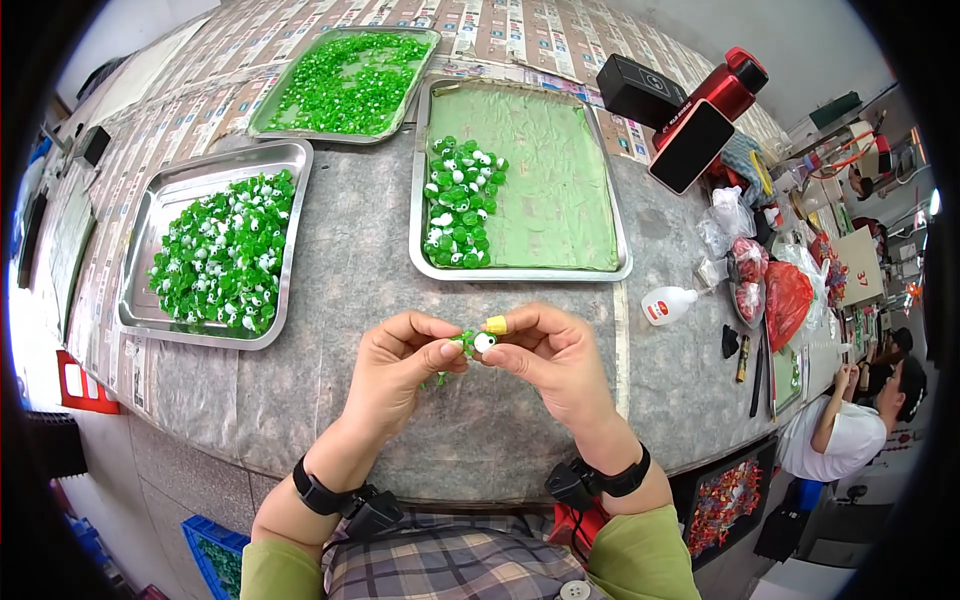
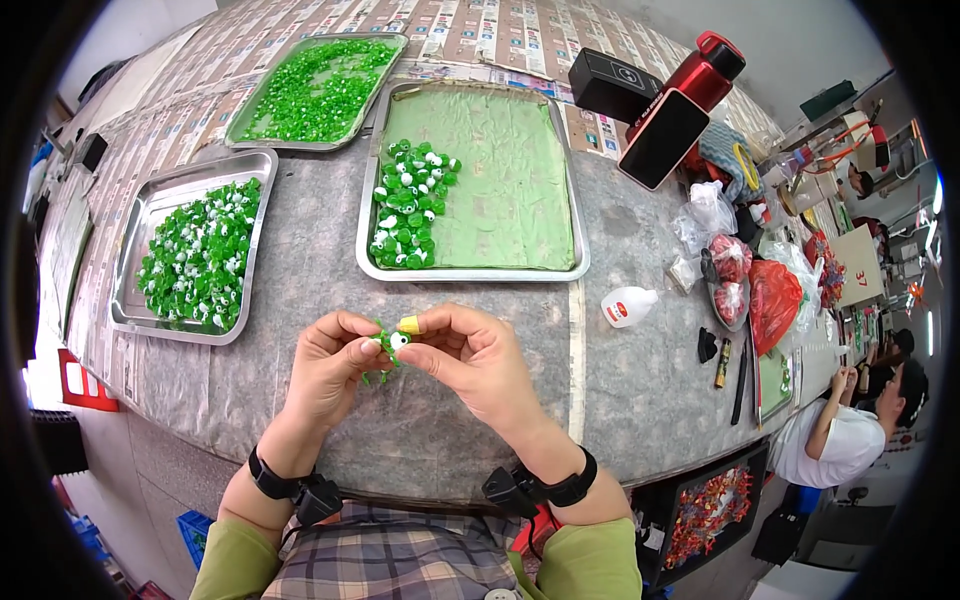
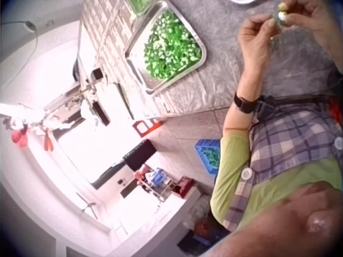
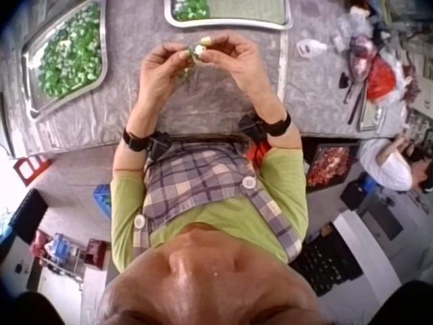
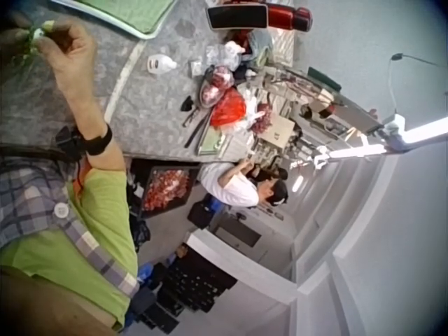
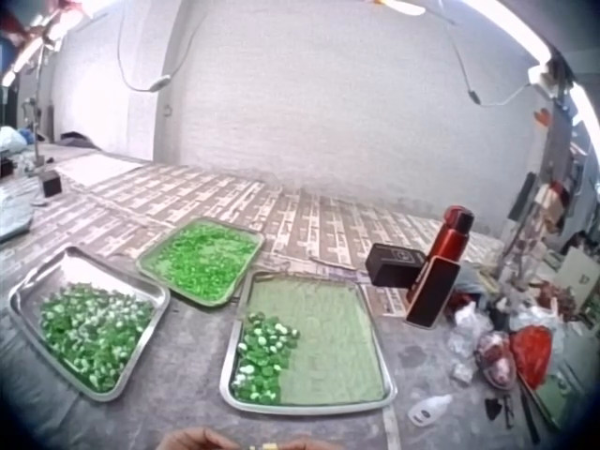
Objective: The person assembles small toy pieces by applying glue from a bottle onto plastic parts and attaching small round pieces taken from a tray onto them by hand.
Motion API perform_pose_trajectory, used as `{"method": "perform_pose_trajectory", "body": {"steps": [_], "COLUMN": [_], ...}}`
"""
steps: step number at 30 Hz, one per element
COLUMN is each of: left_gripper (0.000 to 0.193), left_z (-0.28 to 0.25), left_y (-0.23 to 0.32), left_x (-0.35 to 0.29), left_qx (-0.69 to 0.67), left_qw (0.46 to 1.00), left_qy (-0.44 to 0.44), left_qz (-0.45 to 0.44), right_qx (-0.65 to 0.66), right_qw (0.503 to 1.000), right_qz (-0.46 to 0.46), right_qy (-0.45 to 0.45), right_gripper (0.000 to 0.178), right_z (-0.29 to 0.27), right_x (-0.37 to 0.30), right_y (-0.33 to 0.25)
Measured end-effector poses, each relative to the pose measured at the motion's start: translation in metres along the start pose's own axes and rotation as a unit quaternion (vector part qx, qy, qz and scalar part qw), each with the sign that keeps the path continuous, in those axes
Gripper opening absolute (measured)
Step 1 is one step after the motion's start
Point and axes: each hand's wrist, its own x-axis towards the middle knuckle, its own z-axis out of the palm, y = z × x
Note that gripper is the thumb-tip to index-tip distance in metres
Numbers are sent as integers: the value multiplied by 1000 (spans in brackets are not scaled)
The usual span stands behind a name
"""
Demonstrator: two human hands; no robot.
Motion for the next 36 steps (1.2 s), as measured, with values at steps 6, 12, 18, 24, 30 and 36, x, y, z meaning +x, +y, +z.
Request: {"method": "perform_pose_trajectory", "body": {"steps": [6, 12, 18, 24, 30, 36], "left_gripper": [8, 10, 14, 14, 9, 32], "left_z": [2, 4, 7, 6, -4, -44], "left_y": [0, -2, 4, 4, 13, 46], "left_x": [-2, -3, -1, -1, 2, 12], "left_qx": [94, 248, 420, 483, 255, -314], "left_qw": [993, 956, 856, 810, 933, 924], "left_qy": [-19, -8, -40, -25, 54, 95], "left_qz": [66, 154, 299, 331, 250, 194], "right_qx": [-86, -12, -42, -47, -24, -420], "right_qw": [996, 999, 996, 994, 1000, 893], "right_qz": [-13, 40, 66, 82, 16, -148], "right_qy": [10, -6, -46, -59, -10, -63], "right_gripper": [15, 19, 24, 22, 19, 22], "right_z": [1, -2, -9, -11, -5, 1], "right_x": [-2, -2, -1, 5, 11, 14], "right_y": [1, -3, -6, 1, 4, 11]}}
